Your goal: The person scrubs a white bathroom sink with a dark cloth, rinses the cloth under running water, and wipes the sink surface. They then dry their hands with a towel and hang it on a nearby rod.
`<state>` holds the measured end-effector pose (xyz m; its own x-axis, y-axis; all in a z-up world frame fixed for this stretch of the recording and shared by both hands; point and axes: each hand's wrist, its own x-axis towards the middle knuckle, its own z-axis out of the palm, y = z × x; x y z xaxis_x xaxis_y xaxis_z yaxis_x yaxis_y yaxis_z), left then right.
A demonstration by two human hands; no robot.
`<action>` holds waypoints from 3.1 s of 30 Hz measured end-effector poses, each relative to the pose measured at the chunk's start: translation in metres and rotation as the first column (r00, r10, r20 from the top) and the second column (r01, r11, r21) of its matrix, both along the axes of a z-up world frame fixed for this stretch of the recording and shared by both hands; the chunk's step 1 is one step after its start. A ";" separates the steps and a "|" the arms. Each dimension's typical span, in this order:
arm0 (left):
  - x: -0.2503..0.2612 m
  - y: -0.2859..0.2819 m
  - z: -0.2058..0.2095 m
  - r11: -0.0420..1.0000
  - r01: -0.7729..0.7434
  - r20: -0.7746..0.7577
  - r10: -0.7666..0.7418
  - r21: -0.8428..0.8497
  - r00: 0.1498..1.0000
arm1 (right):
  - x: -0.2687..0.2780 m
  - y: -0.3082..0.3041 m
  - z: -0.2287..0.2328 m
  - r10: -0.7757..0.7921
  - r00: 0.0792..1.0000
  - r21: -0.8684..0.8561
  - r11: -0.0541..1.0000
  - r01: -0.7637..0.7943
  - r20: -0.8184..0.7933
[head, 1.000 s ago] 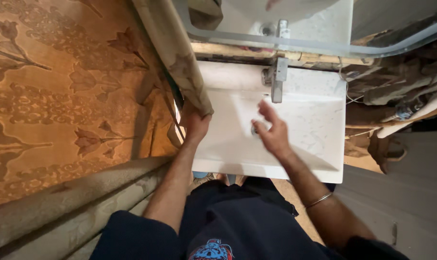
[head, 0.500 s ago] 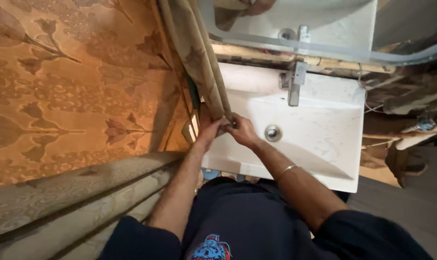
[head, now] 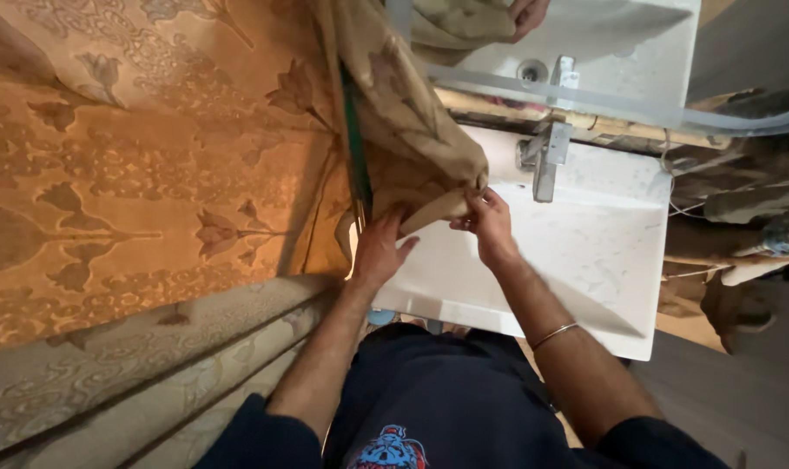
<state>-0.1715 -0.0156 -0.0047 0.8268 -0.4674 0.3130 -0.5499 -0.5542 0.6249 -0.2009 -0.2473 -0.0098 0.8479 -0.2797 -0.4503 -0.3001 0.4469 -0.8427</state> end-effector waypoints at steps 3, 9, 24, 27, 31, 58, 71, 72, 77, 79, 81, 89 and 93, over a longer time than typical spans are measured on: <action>0.006 -0.004 -0.039 0.976 -0.156 -0.165 0.130 -0.149 0.978 | 0.010 0.018 0.017 0.010 1.000 0.143 0.990 -0.013 0.020; 0.060 -0.035 -0.038 0.766 -0.527 -0.505 0.311 -0.368 0.805 | 0.050 0.055 0.028 0.159 0.888 -0.266 0.963 -0.043 0.431; 0.163 -0.059 -0.004 0.872 -0.104 -0.205 0.004 -0.479 0.979 | 0.085 0.040 0.029 0.372 0.921 -0.742 0.585 -0.327 -0.112; 0.151 -0.053 0.014 0.956 -0.259 -0.200 0.230 -0.135 0.952 | 0.089 0.044 0.004 0.346 0.911 -0.529 0.828 -0.184 0.224; 0.164 -0.048 0.022 0.990 -0.127 0.324 0.139 -0.057 0.936 | 0.099 0.044 -0.003 0.265 0.945 -0.186 0.955 -0.231 0.190; 0.212 -0.085 0.025 0.898 -0.107 0.263 -0.010 0.427 0.965 | 0.124 0.013 0.053 0.442 0.896 -0.998 0.018 -0.056 -0.042; 0.180 -0.075 0.039 0.987 -0.120 0.369 0.072 0.111 0.927 | 0.164 0.016 0.054 0.378 0.923 -0.985 -0.173 -0.003 -0.069; 0.180 -0.070 0.034 0.985 -0.053 0.459 -0.028 0.163 0.888 | 0.165 0.017 0.052 0.349 0.926 -0.983 -0.156 -0.093 -0.143; 0.178 -0.062 0.033 0.959 0.076 0.296 -0.159 0.273 0.942 | 0.173 0.018 0.050 0.302 0.944 -0.990 -0.091 -0.111 -0.133; 0.177 -0.064 0.044 0.939 0.100 0.204 -0.174 0.329 0.963 | 0.175 0.017 0.046 0.291 0.947 -0.991 -0.061 -0.122 -0.134; 0.179 -0.068 0.055 0.902 0.126 0.136 -0.198 0.412 0.971 | 0.178 0.013 0.041 0.278 0.946 -0.985 -0.016 -0.169 -0.167; 0.185 -0.097 0.037 0.849 -0.058 0.406 -0.191 0.526 0.894 | 0.101 0.016 0.034 0.123 0.971 -0.908 0.394 0.141 0.204; 0.187 -0.114 0.008 0.696 -0.059 0.336 -0.269 0.715 0.903 | 0.087 0.027 0.024 0.038 0.975 -0.901 0.390 0.187 0.219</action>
